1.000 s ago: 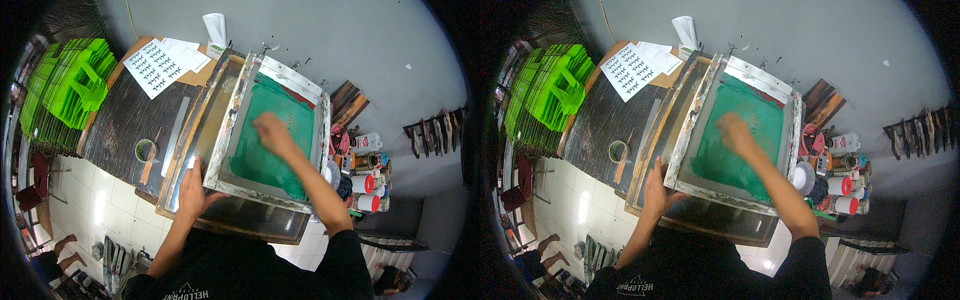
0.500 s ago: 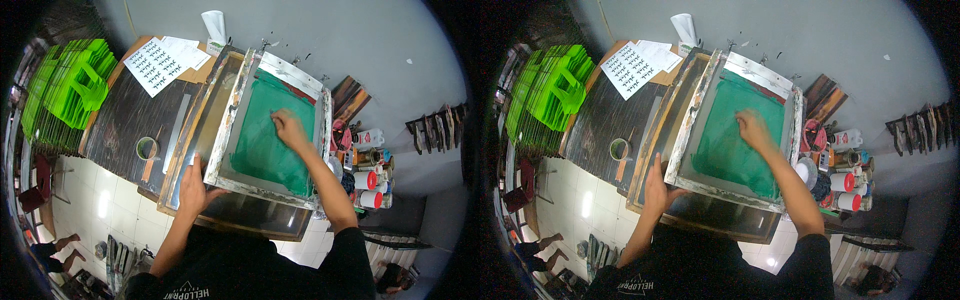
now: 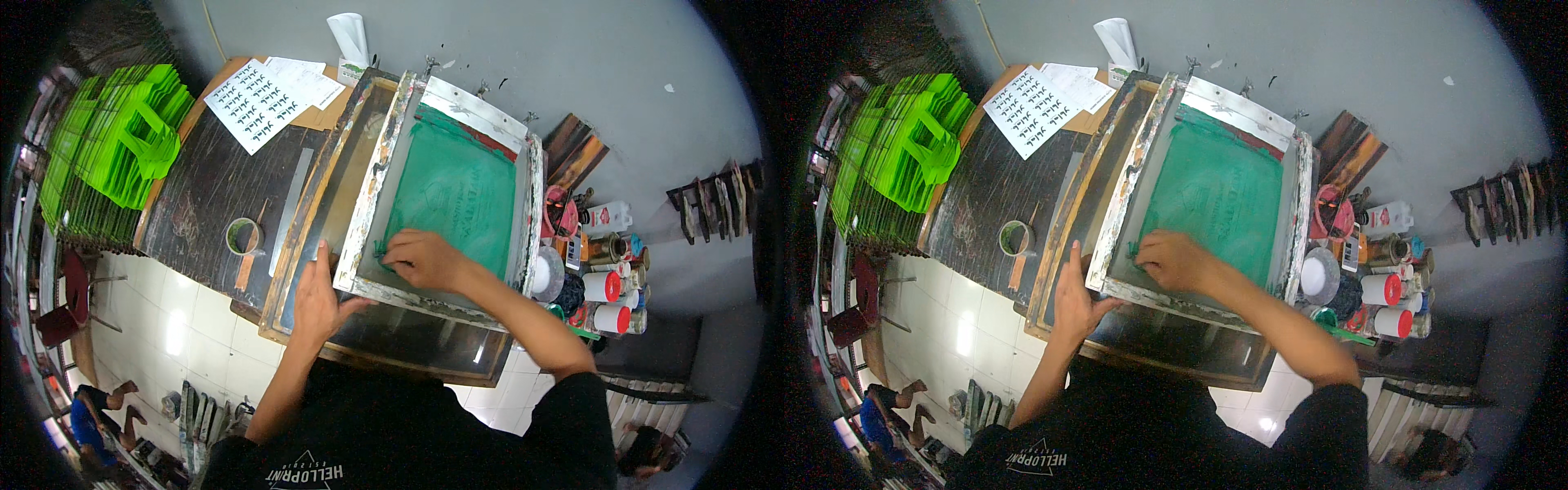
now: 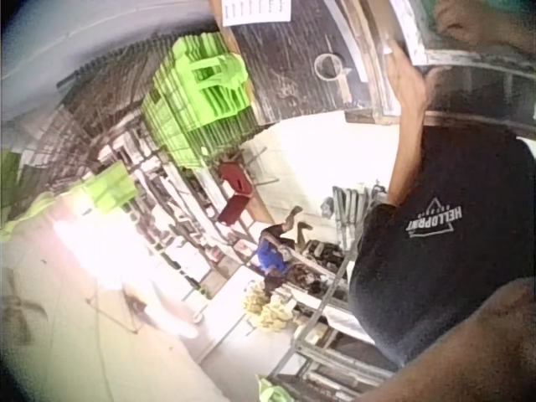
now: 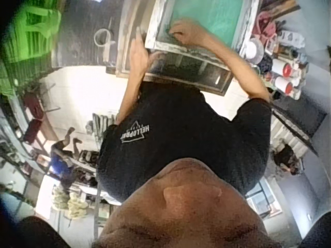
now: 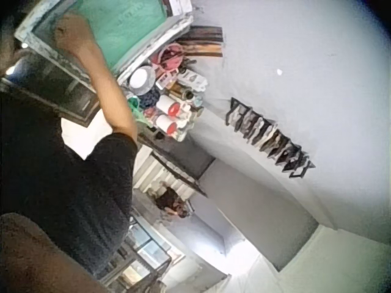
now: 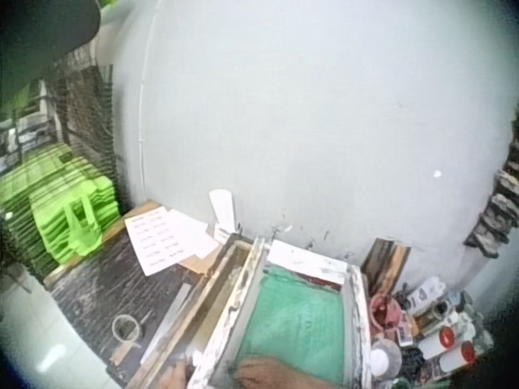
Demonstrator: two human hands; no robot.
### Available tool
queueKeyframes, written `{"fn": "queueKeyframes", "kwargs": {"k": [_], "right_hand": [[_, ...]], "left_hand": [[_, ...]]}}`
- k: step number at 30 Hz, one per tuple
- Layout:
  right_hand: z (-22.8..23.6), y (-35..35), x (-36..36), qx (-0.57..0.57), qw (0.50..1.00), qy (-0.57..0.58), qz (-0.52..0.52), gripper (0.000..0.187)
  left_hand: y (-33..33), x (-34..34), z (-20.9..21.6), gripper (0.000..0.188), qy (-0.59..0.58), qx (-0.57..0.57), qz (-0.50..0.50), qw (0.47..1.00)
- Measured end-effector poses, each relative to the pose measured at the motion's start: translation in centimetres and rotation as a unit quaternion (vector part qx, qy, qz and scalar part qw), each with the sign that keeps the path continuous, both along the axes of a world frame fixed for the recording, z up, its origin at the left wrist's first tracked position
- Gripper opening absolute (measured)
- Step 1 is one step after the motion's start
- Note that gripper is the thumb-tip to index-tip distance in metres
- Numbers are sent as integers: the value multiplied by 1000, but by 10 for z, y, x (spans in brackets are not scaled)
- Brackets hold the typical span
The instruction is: The person performs screen printing on a tote bag by placing it on a printing frame, applying green ink with a squeegee, and سپس scraping the excess ink back into a container with a small paddle.
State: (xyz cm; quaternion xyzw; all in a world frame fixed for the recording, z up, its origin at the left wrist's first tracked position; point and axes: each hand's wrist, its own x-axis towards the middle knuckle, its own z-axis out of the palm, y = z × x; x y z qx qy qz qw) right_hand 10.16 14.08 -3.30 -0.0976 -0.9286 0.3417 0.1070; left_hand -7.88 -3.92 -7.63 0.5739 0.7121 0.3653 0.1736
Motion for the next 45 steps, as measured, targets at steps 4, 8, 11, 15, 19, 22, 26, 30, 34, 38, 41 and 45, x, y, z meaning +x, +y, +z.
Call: {"fn": "queueKeyframes", "kwargs": {"k": [4, 8, 11, 15, 19, 22, 26, 30, 34, 38, 41, 45], "right_hand": [[-5, 31, 9, 66, 988, 0, -140, 12], [8, 4, -1, -24, 998, -25, -46, 11], [7, 23, 33, -3, 987, -110, -113, 11], [-5, 23, 59, 69, 989, -80, -107, 12], [27, 9, 99, -43, 980, -186, -58, 11], [22, 15, 122, 30, 979, -143, -140, 10], [32, -11, 122, -51, 976, -163, -136, 11], [27, 0, 146, 28, 964, -150, -217, 11], [27, -17, 142, -4, 977, -161, -140, 10], [26, 2, 165, 54, 966, -181, -178, 10], [27, -12, 156, 44, 980, -132, -143, 5], [52, 0, 175, 144, 946, -269, -110, 10]], "left_hand": [[1, 3, 7, 125, 3, -8, 4, 1000], [3, 2, 3, 126, 12, 30, 0, 999], [2, 3, 3, 127, 15, 45, 3, 999], [6, 8, 5, 128, 5, 62, 8, 998], [3, 6, 5, 127, 27, 64, 11, 998], [3, 10, 7, 126, 5, 56, 16, 998], [4, 8, 8, 126, 14, 54, 10, 998], [5, 9, 4, 125, -4, 85, 9, 996], [3, 9, 6, 122, 4, 59, 2, 998], [5, 10, 0, 124, -20, 78, 6, 997], [6, 9, 3, 124, -12, 73, 11, 997], [5, 9, 4, 124, -21, 57, 13, 998]]}}
